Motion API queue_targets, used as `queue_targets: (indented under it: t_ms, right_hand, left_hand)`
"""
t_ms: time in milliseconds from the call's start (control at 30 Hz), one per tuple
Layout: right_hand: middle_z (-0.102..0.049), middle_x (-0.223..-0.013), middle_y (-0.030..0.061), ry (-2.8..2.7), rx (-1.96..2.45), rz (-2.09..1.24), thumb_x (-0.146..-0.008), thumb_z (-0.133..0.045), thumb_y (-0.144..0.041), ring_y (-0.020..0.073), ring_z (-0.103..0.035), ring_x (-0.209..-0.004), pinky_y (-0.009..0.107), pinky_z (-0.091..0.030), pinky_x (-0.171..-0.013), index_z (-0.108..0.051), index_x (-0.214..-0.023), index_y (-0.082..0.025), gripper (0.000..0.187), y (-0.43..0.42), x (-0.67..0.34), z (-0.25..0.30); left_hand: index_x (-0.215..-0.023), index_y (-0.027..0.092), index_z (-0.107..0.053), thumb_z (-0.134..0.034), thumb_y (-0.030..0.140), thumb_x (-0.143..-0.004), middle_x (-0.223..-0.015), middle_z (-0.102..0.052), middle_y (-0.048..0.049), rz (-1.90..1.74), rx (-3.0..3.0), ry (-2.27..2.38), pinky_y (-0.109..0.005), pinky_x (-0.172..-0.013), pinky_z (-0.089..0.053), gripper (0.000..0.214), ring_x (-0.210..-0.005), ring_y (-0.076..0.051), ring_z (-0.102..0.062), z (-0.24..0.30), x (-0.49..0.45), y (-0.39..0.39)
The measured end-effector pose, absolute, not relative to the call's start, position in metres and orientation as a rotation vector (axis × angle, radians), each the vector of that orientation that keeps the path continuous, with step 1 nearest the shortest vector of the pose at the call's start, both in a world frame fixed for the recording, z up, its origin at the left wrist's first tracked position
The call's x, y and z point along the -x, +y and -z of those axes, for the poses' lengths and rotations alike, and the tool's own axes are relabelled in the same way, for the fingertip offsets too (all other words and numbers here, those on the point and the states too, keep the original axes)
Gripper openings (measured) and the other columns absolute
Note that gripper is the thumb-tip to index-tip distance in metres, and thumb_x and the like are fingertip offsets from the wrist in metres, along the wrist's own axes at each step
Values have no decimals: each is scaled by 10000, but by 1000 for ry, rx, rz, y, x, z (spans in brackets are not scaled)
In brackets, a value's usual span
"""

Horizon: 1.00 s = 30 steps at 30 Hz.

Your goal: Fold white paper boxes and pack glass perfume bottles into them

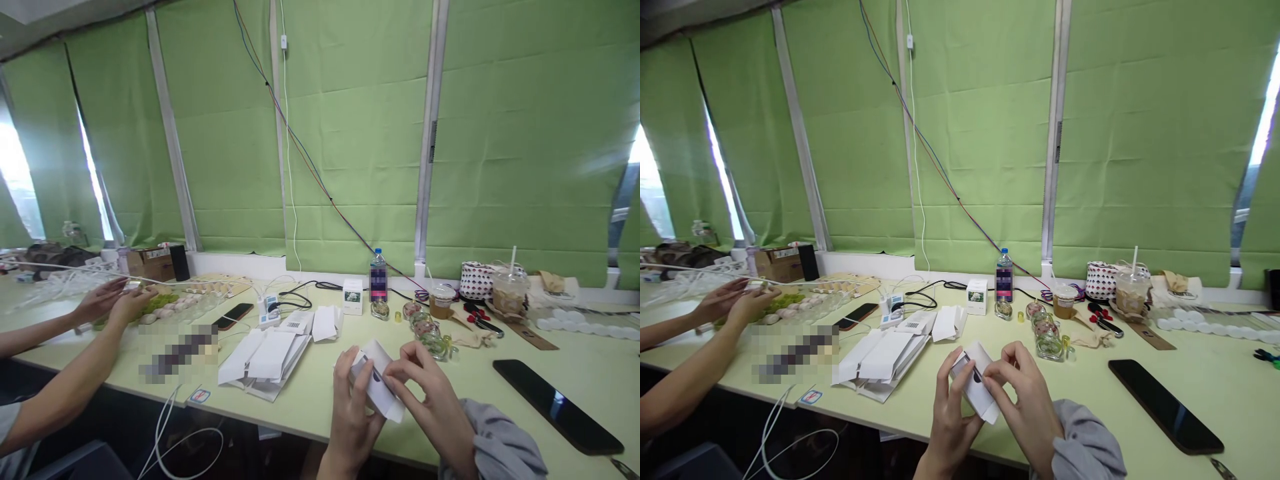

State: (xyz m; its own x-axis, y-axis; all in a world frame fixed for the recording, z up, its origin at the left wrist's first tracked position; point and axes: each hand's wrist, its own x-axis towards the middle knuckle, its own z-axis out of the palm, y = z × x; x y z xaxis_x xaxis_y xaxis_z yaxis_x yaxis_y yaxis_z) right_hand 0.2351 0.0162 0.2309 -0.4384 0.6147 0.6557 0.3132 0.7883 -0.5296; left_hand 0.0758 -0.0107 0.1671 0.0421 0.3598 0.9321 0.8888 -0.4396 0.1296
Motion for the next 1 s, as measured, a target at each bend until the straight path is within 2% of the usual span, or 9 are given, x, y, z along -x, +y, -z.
queue_targets:
  t_ms: [133, 300, 367, 467, 600, 767, 900, 1000]
  right_hand:
    - [-459, -942, 56, -2032, 679, -459, -959, -417, -294, 183, -536, -821, 295, -466, -729, -601, -977, -227, 197, 19, -240, -233]
    - [-514, -1060, 78, -2047, 687, -669, -978, -376, -390, 188, -566, -901, 299, -485, -765, -577, -1138, -237, 298, 29, -245, -233]
    - [-510, -1079, 74, -2019, 660, -830, -965, -391, -443, 168, -574, -829, 288, -497, -709, -551, -1186, -237, 342, 32, -246, -234]
    - [-478, -1134, 70, -1944, 655, -1071, -906, -490, -499, 135, -555, -731, 254, -479, -587, -512, -1232, -241, 416, 36, -248, -233]
    - [-474, -1157, 60, -1881, 679, -1174, -844, -601, -478, 139, -535, -779, 252, -471, -621, -509, -1218, -245, 450, 39, -249, -232]
    - [-487, -1131, 66, -1813, 705, -1129, -871, -549, -493, 128, -497, -715, 241, -434, -544, -507, -1211, -226, 435, 45, -247, -228]
    - [-490, -1137, 88, -1773, 719, -1113, -884, -514, -518, 130, -498, -702, 245, -424, -517, -495, -1214, -201, 457, 49, -246, -226]
    - [-496, -1124, 101, -1771, 713, -1135, -902, -473, -535, 135, -517, -703, 260, -446, -538, -482, -1228, -183, 480, 48, -247, -227]
  left_hand:
    - [-1342, 203, -338, -620, 133, -766, -1360, -384, -168, 1597, 1960, -1411, -450, -1018, -459, 645, -1305, -280, -406, -172, -76, -13]
    - [-1394, 219, -216, -722, 329, -735, -1358, -438, -178, 1885, 1981, -1612, -461, -969, -488, 838, -1238, -302, -489, -178, -82, -8]
    - [-1409, 219, -199, -729, 390, -729, -1362, -441, -177, 1991, 1974, -1694, -440, -940, -505, 879, -1207, -295, -517, -181, -86, -5]
    - [-1389, 209, -255, -723, 422, -732, -1352, -451, -169, 2073, 1967, -1730, -430, -939, -501, 834, -1186, -287, -530, -184, -91, -1]
    - [-1364, 218, -284, -722, 380, -730, -1350, -453, -151, 2074, 1987, -1767, -428, -957, -496, 788, -1193, -275, -525, -181, -92, 1]
    - [-1399, 252, -244, -712, 245, -706, -1407, -417, -140, 2060, 2119, -1710, -430, -989, -486, 837, -1223, -274, -516, -176, -86, 3]
    - [-1414, 260, -198, -688, 258, -733, -1372, -449, -147, 2165, 2249, -1729, -400, -910, -533, 838, -1146, -253, -567, -180, -83, 3]
    - [-1384, 279, -248, -707, 235, -717, -1361, -450, -121, 2140, 2218, -1712, -409, -941, -509, 811, -1151, -248, -557, -183, -82, 2]
